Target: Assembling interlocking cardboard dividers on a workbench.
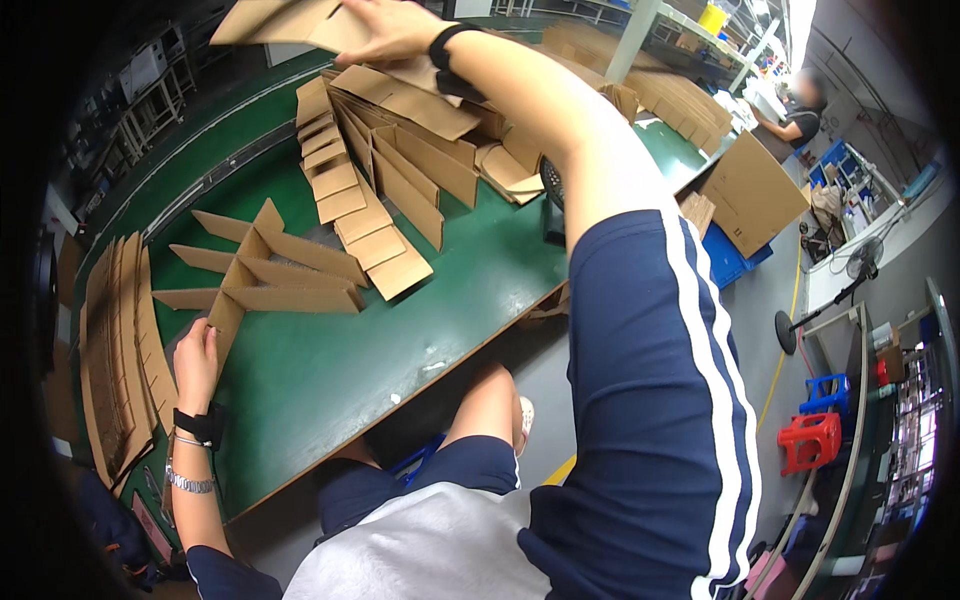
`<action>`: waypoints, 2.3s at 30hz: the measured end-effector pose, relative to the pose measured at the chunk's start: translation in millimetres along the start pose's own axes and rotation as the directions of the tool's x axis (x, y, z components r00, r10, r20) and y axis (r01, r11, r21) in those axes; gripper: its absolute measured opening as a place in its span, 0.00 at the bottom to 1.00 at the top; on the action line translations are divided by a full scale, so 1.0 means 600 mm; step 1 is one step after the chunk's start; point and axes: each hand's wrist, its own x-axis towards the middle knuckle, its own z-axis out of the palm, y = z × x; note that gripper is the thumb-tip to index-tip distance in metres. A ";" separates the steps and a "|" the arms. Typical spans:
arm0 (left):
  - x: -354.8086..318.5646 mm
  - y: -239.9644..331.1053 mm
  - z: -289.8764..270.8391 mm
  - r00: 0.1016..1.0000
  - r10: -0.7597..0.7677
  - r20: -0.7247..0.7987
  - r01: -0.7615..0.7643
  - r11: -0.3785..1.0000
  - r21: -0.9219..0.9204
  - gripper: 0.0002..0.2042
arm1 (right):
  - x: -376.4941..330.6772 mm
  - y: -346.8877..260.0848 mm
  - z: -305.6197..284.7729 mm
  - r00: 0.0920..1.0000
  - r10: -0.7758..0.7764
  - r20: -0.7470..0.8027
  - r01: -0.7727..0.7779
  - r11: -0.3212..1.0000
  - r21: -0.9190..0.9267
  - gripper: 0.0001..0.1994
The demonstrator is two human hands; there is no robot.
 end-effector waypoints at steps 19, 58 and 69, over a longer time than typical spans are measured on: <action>-0.001 -0.010 -0.003 0.999 0.003 0.034 0.000 0.997 -0.076 0.08 | -0.214 0.322 -0.232 0.996 0.092 -0.013 -0.090 0.908 -0.409 0.48; -0.019 -0.050 0.000 0.993 0.046 -0.108 -0.065 0.981 -0.182 0.06 | -0.133 -0.503 0.325 0.500 0.101 0.860 -0.834 0.324 0.447 0.35; -0.032 -0.029 -0.007 0.993 0.000 -0.116 -0.006 0.998 -0.058 0.07 | -0.143 -0.479 0.330 0.567 0.056 0.822 -0.789 0.322 0.523 0.33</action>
